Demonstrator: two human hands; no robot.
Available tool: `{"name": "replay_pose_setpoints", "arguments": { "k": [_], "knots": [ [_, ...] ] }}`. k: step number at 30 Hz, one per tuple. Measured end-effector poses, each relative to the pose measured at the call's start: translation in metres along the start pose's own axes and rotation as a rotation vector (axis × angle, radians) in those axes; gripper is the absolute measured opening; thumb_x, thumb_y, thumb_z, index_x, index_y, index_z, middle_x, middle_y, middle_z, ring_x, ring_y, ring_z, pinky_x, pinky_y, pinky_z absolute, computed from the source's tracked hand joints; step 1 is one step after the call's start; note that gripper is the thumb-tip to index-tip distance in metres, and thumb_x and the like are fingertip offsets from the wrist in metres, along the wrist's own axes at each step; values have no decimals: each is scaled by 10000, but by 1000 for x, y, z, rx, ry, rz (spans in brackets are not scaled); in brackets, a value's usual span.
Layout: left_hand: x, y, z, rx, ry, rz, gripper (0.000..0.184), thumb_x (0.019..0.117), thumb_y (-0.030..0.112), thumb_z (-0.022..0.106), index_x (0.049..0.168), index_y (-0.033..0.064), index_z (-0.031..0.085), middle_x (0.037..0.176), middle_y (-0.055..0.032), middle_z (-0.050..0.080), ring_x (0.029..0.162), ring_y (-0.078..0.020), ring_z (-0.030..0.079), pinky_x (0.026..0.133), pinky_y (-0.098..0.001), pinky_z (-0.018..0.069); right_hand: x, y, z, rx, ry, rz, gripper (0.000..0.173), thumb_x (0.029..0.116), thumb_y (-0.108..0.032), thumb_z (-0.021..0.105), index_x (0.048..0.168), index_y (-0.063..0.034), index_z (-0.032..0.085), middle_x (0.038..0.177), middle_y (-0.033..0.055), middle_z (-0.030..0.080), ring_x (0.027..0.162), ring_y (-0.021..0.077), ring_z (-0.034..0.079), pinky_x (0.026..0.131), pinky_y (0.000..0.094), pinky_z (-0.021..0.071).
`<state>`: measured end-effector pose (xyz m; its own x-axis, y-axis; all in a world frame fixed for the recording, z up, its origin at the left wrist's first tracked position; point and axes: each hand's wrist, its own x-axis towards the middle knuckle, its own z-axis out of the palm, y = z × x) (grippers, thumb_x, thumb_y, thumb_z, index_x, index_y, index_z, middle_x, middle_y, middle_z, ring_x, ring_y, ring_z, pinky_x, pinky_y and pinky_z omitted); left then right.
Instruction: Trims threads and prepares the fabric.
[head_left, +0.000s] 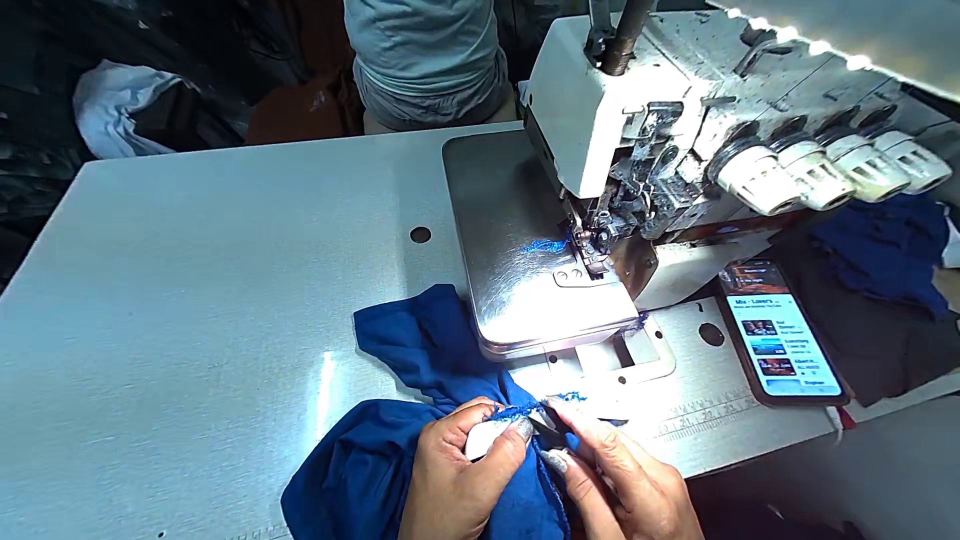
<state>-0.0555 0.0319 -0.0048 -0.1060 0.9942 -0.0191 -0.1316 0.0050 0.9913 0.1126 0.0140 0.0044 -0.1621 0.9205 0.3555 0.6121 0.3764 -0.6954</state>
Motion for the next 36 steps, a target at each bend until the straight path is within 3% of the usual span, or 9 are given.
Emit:
{"name": "replay_pose_setpoints", "arguments": {
  "k": [7, 11, 14, 21, 26, 29, 31, 33, 36],
  "knots": [
    [0, -2, -1, 47, -14, 41, 77, 824, 66, 678, 803, 44, 749, 842, 13, 732, 771, -9, 678, 712, -177, 575, 1, -2, 1, -52, -19, 16, 324, 1005, -194, 592, 1259, -35, 713, 847, 73, 708, 645, 105, 616, 554, 246, 496],
    [0, -2, -3, 35, -44, 30, 66, 823, 69, 691, 786, 51, 743, 810, 26, 716, 736, 1, 659, 681, -164, 560, 1, 4, 11, 169, 135, 78, 331, 1023, -117, 545, 1263, 93, 632, 1029, 123, 735, 859, 26, 674, 802, 166, 557],
    [0, -1, -3, 14, -32, 5, 59, 830, 69, 699, 799, 56, 747, 792, 31, 714, 711, 3, 656, 662, -167, 560, 4, 12, 9, 231, 202, 84, 317, 1022, -132, 566, 1259, 73, 614, 1002, 81, 719, 827, -8, 650, 761, 144, 553],
    [1, -2, -2, 10, -23, 15, 66, 832, 62, 697, 797, 44, 750, 819, 10, 722, 749, -18, 671, 697, -181, 571, 0, 0, -1, -28, 8, 27, 308, 988, -170, 611, 1232, -22, 725, 856, 79, 713, 662, 74, 608, 593, 205, 506],
    [0, -4, -7, 16, -97, 75, 78, 851, 76, 697, 822, 33, 756, 864, 7, 725, 804, -14, 671, 733, -174, 569, 4, 8, 5, 230, 148, 102, 343, 1020, -150, 571, 1249, 104, 602, 1035, 97, 734, 920, 5, 683, 838, 163, 566],
    [1, -5, -10, 19, -168, 143, 106, 884, 140, 716, 875, 48, 769, 887, 23, 721, 841, -5, 664, 762, -168, 564, 14, 23, -10, 281, 13, 145, 491, 948, -366, 683, 1284, -9, 649, 847, -51, 639, 684, -77, 493, 618, 108, 439],
    [3, -5, -10, 18, -206, 177, 171, 894, 244, 773, 910, 74, 781, 901, 30, 730, 856, -8, 670, 774, -170, 568, 23, 33, -23, 338, -162, 154, 331, 926, -341, 703, 1134, -87, 752, 844, -73, 701, 688, -81, 555, 621, 121, 476],
    [4, -3, -8, 39, -193, 182, 162, 876, 258, 795, 879, 96, 794, 872, 38, 726, 834, -8, 664, 759, -166, 559, 30, 33, -28, 460, -263, 166, 149, 929, -206, 665, 890, -73, 720, 764, -78, 652, 689, -100, 547, 624, 89, 446],
    [6, -5, -11, 71, -132, 187, 123, 888, 221, 775, 859, 104, 795, 849, 28, 717, 821, -25, 664, 756, -170, 558, 27, 31, -32, 472, -214, 56, 165, 955, -147, 597, 827, -54, 643, 702, -49, 588, 653, -88, 512, 598, 81, 412]
  ]
}}
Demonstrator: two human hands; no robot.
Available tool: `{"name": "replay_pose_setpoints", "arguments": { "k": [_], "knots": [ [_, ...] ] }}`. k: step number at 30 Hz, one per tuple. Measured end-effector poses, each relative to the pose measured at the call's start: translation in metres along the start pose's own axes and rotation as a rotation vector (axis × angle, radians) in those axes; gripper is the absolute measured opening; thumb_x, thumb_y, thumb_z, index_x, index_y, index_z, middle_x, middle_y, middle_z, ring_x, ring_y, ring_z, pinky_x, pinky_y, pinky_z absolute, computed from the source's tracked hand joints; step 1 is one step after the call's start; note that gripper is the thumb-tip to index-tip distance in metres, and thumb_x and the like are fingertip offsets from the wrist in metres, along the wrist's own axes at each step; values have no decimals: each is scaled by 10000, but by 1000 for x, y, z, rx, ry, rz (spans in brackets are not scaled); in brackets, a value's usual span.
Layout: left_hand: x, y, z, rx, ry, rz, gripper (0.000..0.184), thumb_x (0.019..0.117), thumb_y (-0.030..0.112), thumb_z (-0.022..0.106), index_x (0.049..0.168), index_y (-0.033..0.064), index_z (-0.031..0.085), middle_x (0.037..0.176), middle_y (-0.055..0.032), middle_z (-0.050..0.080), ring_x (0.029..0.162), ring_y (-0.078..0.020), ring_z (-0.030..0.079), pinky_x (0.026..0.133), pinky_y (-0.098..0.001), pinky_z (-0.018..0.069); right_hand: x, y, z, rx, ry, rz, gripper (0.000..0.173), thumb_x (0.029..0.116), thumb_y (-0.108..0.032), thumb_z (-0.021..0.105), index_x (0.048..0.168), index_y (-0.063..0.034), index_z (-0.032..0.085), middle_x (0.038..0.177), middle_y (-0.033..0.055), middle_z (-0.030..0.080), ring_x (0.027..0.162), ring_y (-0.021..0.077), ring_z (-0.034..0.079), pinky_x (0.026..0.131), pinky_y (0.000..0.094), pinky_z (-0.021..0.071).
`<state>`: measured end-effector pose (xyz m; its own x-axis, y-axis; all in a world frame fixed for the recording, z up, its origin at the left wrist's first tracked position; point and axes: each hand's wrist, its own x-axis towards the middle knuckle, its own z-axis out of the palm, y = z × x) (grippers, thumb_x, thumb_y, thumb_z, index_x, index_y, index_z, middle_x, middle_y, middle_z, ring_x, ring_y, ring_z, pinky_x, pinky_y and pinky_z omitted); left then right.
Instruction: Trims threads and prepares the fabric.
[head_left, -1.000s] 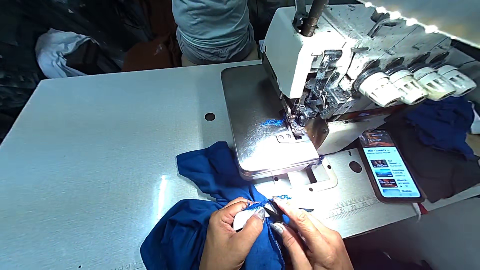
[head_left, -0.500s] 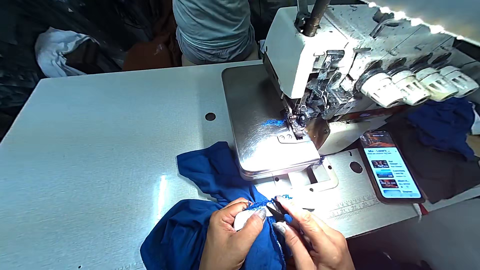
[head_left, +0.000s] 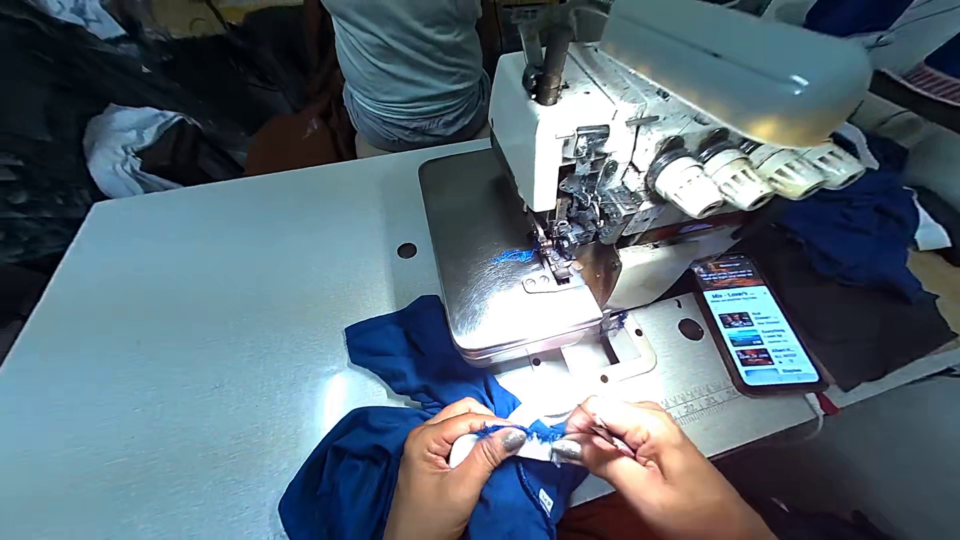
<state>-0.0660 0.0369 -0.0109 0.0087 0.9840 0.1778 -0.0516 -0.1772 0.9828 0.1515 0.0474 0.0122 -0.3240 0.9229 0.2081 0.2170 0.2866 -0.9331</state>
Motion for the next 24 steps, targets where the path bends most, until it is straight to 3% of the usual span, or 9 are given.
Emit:
{"name": "replay_pose_setpoints", "arguments": {
  "k": [2, 4, 8, 13, 16, 18, 20, 21, 24],
  "knots": [
    [0, 1, -4, 23, 88, -27, 84, 868, 190, 775, 848, 115, 805, 848, 26, 723, 825, -37, 674, 765, -179, 568, -5, 7, -8, -117, 104, -27, 166, 970, -171, 597, 862, -65, 665, 712, -50, 612, 654, -76, 537, 603, 89, 447],
    [2, 1, -3, 15, 120, -56, 72, 853, 167, 779, 832, 104, 804, 836, 14, 718, 795, -42, 670, 743, -181, 567, -9, 13, -14, -217, 178, 28, 152, 934, -190, 598, 828, -101, 659, 681, -82, 571, 617, -80, 497, 568, 91, 406],
    [6, 5, -5, -86, 19, -167, 79, 863, 147, 765, 844, 76, 794, 845, 3, 726, 774, -31, 671, 726, -181, 569, -9, 13, -9, -156, 201, 128, 105, 903, -171, 617, 830, -116, 669, 677, -107, 575, 609, -94, 502, 558, 89, 409],
    [7, 7, -6, -87, -108, -233, 96, 866, 126, 775, 913, 42, 779, 890, -19, 746, 800, -44, 696, 745, -196, 587, -4, 11, 9, -95, 190, 123, 105, 888, -140, 620, 826, -92, 690, 699, -92, 610, 633, -97, 525, 580, 84, 426],
    [6, 7, -6, -110, -108, -248, 93, 860, 102, 773, 925, 34, 774, 887, -23, 751, 802, -49, 704, 750, -200, 592, -3, 11, 12, -94, 203, 143, 109, 900, -153, 637, 830, -101, 703, 704, -101, 623, 642, -98, 542, 586, 86, 441],
    [8, 16, -1, -147, -56, -318, 74, 842, 9, 739, 908, 19, 770, 854, -23, 754, 778, -44, 706, 738, -192, 592, -2, 9, 13, -109, 214, 163, 104, 896, -153, 641, 839, -99, 708, 720, -94, 640, 660, -96, 558, 603, 86, 453],
    [10, 30, 7, -184, 33, -409, 138, 815, -98, 693, 875, 7, 761, 783, -24, 755, 713, -34, 705, 687, -172, 589, -2, 0, 12, -165, 225, 198, 177, 905, -217, 666, 937, -61, 743, 789, -52, 696, 712, -75, 601, 664, 110, 495],
    [11, 31, 7, -188, 49, -415, 139, 811, -99, 693, 873, 2, 765, 772, -28, 755, 701, -35, 706, 679, -170, 590, -4, -4, 12, -215, 229, 197, 300, 937, -323, 681, 1011, -37, 730, 795, -29, 673, 702, -45, 569, 658, 144, 477],
    [8, 18, 1, -163, 5, -353, 81, 836, 2, 724, 901, 26, 767, 810, -10, 751, 745, -35, 707, 711, -187, 592, -9, -14, 15, -324, 224, 128, 554, 961, -505, 650, 1195, -5, 685, 721, -8, 579, 619, 27, 485, 593, 219, 437]
  ]
}}
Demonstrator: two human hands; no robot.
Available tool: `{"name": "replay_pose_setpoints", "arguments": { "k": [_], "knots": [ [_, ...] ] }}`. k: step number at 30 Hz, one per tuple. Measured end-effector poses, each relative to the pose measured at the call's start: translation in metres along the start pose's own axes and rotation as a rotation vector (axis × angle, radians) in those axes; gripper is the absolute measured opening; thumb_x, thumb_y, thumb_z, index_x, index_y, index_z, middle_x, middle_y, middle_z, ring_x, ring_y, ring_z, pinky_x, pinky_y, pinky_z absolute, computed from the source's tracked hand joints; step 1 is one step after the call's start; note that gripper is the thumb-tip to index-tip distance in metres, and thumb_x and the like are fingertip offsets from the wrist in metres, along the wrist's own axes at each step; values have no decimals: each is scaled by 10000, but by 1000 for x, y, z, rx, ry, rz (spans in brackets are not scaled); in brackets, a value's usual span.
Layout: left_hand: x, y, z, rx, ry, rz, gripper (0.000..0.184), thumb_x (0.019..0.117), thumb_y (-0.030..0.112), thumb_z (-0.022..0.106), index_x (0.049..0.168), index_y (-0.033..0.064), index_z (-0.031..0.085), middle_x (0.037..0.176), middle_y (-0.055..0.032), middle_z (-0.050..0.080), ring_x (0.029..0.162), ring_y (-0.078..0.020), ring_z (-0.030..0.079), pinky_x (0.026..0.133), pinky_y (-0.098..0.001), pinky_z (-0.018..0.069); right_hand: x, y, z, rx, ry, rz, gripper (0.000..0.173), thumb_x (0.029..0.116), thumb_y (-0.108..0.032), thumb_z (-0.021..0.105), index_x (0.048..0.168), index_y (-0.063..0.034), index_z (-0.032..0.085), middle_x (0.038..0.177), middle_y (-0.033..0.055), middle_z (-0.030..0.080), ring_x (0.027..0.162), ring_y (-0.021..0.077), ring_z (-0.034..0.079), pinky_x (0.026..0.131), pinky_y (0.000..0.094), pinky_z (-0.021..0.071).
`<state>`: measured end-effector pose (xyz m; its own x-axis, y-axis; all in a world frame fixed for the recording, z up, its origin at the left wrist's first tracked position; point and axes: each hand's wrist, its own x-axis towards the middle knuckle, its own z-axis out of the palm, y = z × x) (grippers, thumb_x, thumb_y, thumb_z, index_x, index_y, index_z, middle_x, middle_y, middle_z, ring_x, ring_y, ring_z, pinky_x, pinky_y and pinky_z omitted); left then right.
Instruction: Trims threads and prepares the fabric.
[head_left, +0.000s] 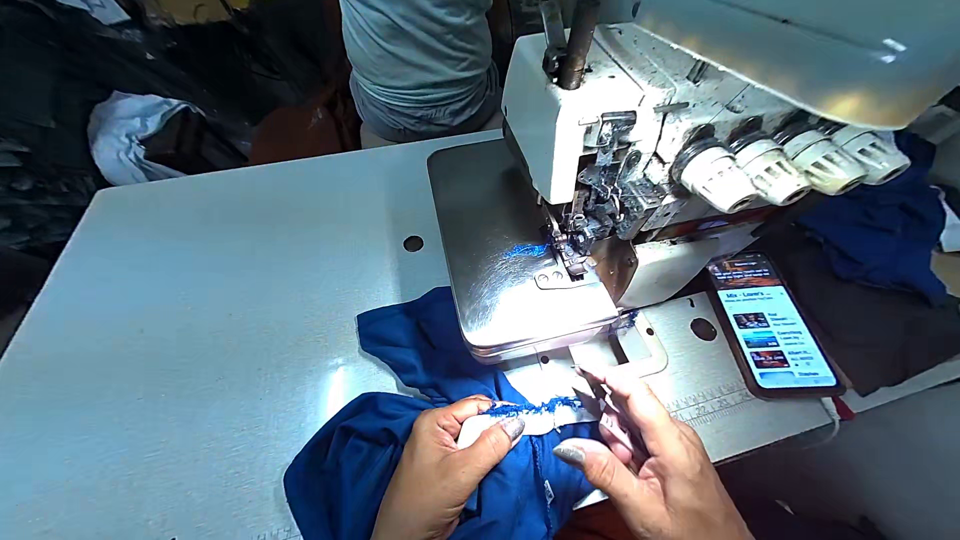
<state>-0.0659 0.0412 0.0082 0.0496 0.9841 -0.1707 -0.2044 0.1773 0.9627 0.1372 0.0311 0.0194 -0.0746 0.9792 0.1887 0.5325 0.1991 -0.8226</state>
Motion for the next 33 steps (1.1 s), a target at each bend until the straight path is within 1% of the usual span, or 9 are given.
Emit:
{"name": "replay_pose_setpoints", "arguments": {
  "k": [5, 8, 10, 14, 17, 22, 25, 28, 33],
  "knots": [
    [1, -6, -5, -16, -33, 29, 112, 818, 32, 753, 929, 32, 773, 850, -20, 760, 773, -51, 714, 727, -207, 598, 0, 11, 15, 3, 72, -246, 295, 904, -212, 701, 1154, -59, 727, 838, 7, 701, 639, -25, 540, 572, 118, 451],
    [0, -5, -7, -12, -71, 32, 184, 778, 27, 762, 962, 35, 770, 870, -10, 769, 802, -50, 728, 746, -216, 608, 1, 13, 19, -135, 44, -417, 276, 926, -244, 682, 1164, -115, 732, 808, 38, 644, 641, 72, 570, 548, 197, 462],
    [0, -4, -9, 3, -119, 29, 241, 755, 43, 806, 992, 38, 757, 889, -5, 770, 820, -54, 733, 761, -223, 614, 4, 15, 18, -235, 41, -461, 249, 973, -272, 613, 1166, -175, 736, 918, 70, 656, 717, 100, 604, 576, 213, 476],
    [2, -13, -10, 132, -129, 189, 162, 783, 139, 832, 892, 49, 754, 886, 16, 732, 822, -22, 686, 757, -186, 580, 14, 20, 12, -128, -33, -449, 208, 998, -195, 540, 1063, -170, 735, 983, 59, 680, 789, 73, 626, 645, 202, 496],
    [3, -17, -12, 189, -162, 301, 157, 883, 147, 763, 981, 24, 754, 1030, 1, 733, 977, -26, 676, 883, -191, 568, 16, 18, 11, 47, -69, -383, 186, 984, -145, 545, 968, -105, 726, 866, 20, 668, 789, 23, 615, 688, 152, 496],
    [-1, -10, -10, 112, -231, 239, 71, 988, 87, 608, 1035, 66, 657, 918, 93, 708, 860, 38, 661, 806, -163, 555, 13, 17, 15, 47, -24, -405, 178, 964, -151, 579, 1010, -88, 740, 844, 25, 693, 743, 14, 616, 661, 133, 491],
    [0, -12, -10, 192, -289, 314, 110, 987, 161, 624, 1006, 57, 654, 888, 86, 701, 845, 56, 652, 774, -153, 553, 11, 15, 18, -49, 24, -481, 214, 1017, -220, 563, 1127, -138, 728, 962, 58, 706, 825, 63, 653, 691, 180, 516],
    [-1, -14, -7, 295, -254, 398, 209, 984, 236, 658, 918, 39, 682, 815, 62, 699, 791, 74, 640, 726, -122, 538, 10, 13, 22, 1, 117, -526, 202, 1007, -190, 544, 1060, -97, 715, 935, 66, 695, 829, 60, 643, 722, 160, 508],
    [-3, -19, 1, 398, -134, 462, 163, 944, 113, 627, 833, 7, 681, 762, 18, 681, 754, 65, 617, 715, -106, 506, 0, 11, 36, 170, 301, -375, 97, 973, -129, 612, 946, -76, 689, 919, 1, 671, 882, -13, 630, 798, 95, 518]
  ]
}}
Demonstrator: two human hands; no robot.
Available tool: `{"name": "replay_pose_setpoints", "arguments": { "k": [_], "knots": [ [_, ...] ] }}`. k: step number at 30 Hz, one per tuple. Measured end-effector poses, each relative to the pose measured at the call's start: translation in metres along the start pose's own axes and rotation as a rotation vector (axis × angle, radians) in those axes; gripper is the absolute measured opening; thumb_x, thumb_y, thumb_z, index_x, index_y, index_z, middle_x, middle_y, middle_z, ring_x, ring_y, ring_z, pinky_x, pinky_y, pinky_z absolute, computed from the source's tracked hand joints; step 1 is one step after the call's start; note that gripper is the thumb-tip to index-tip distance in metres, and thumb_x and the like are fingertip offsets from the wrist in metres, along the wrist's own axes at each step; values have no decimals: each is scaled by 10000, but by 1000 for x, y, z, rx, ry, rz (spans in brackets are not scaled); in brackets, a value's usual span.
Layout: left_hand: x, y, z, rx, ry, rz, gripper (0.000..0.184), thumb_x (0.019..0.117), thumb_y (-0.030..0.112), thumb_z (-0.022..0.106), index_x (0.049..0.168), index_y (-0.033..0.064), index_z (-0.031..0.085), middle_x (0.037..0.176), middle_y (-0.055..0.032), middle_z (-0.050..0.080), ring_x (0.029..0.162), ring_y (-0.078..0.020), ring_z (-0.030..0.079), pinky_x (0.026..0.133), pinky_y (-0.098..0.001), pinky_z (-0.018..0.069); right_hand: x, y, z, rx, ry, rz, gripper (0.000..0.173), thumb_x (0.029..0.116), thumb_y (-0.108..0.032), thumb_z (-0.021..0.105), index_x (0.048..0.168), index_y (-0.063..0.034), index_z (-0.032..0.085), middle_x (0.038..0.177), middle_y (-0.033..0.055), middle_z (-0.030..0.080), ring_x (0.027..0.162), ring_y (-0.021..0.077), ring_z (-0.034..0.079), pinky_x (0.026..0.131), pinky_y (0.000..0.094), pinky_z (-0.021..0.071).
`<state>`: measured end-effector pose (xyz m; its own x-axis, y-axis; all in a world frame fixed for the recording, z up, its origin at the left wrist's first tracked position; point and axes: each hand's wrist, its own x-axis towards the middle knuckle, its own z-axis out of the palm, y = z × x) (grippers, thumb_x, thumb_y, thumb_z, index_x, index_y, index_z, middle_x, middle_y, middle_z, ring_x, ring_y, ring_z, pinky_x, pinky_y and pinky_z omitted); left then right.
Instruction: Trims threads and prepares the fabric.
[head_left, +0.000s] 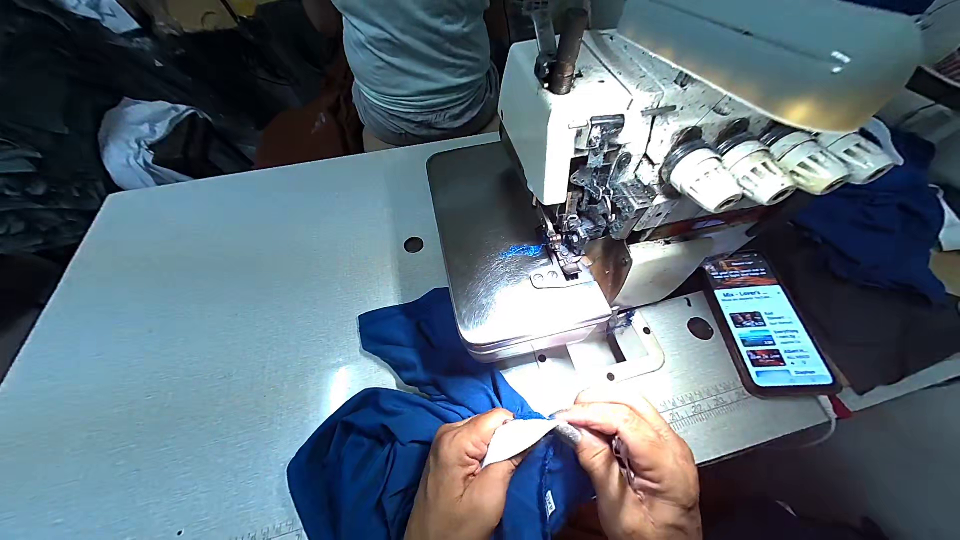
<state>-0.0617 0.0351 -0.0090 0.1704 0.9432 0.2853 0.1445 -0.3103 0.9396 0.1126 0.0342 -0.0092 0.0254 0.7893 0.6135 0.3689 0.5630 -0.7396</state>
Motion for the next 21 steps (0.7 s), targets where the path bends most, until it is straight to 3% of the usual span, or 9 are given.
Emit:
{"name": "replay_pose_setpoints", "arguments": {
  "k": [3, 5, 8, 12, 17, 21],
  "knots": [
    [0, -2, 3, 59, 36, 21, 188, 932, 130, 621, 780, 24, 645, 716, 18, 638, 704, 61, 585, 663, -102, 477, -2, 4, -2, -61, -98, -51, 142, 1011, -149, 580, 1022, -65, 695, 971, 45, 670, 894, 18, 632, 801, 113, 519],
    [0, -4, 3, 71, 3, 54, 153, 926, 120, 623, 821, 14, 659, 749, -4, 671, 736, 46, 624, 691, -114, 510, 3, 3, -10, -189, -183, -126, 205, 1043, -212, 541, 1121, -109, 700, 1030, 63, 691, 930, 49, 654, 804, 149, 527],
    [0, -4, 4, 73, -37, 68, 137, 930, 111, 615, 923, 2, 698, 821, -18, 720, 798, 35, 665, 739, -127, 541, 10, 0, -11, -243, -186, -206, 186, 1032, -176, 531, 1056, -112, 703, 977, 59, 714, 894, 82, 677, 759, 181, 539],
    [-2, 0, 6, 40, 13, 41, 155, 943, 89, 579, 877, -5, 682, 779, -12, 694, 763, 47, 636, 718, -116, 517, 7, -1, -1, -161, -79, -266, 151, 994, -152, 565, 1016, -67, 688, 900, 49, 654, 843, 76, 629, 760, 153, 512],
    [-4, 6, 10, -24, 94, -21, 188, 907, 52, 541, 846, -4, 709, 780, 27, 702, 785, 73, 635, 748, -108, 517, -5, -11, 3, -229, -20, -296, 94, 1002, -147, 602, 1014, -78, 665, 986, 35, 618, 940, 62, 615, 893, 129, 490],
    [-3, 2, 10, -1, 81, -12, 182, 902, 38, 536, 900, 0, 714, 811, 8, 717, 798, 45, 655, 754, -125, 529, -3, -15, 3, -252, -16, -287, 80, 990, -116, 619, 994, -63, 678, 907, 62, 668, 865, 94, 656, 857, 157, 514]
  ]
}}
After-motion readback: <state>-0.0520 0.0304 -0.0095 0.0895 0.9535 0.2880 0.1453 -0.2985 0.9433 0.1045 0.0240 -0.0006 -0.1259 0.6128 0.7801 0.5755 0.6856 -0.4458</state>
